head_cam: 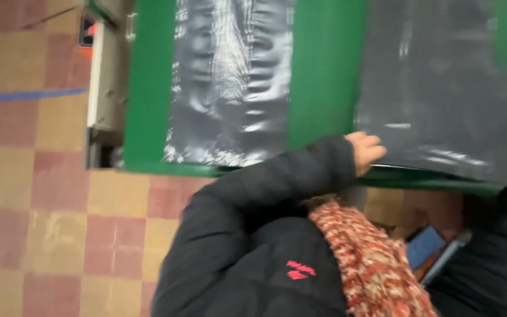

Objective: Folding black plastic bags on a conveyor belt and placing them into a crate.

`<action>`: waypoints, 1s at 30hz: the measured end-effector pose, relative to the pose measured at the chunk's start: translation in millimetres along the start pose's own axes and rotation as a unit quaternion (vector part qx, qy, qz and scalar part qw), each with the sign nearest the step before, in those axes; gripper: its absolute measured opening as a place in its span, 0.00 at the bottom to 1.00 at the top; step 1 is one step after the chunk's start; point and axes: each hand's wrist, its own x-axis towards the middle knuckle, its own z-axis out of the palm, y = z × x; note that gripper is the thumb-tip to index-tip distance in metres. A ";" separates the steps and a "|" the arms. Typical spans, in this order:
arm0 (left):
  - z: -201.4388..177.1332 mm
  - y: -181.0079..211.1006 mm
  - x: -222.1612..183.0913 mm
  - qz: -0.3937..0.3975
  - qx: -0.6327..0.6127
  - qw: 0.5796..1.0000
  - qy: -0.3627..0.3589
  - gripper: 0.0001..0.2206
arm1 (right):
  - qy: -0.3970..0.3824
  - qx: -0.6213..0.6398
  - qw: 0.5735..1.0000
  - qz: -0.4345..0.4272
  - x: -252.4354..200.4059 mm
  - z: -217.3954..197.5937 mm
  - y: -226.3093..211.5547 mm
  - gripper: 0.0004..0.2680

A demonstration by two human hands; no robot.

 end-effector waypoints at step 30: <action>-1.4 -180.5 132.9 -0.278 0.023 0.958 0.072 0.23 | 0.127 -0.528 0.823 0.170 426.1 77.5 -2.8 0.26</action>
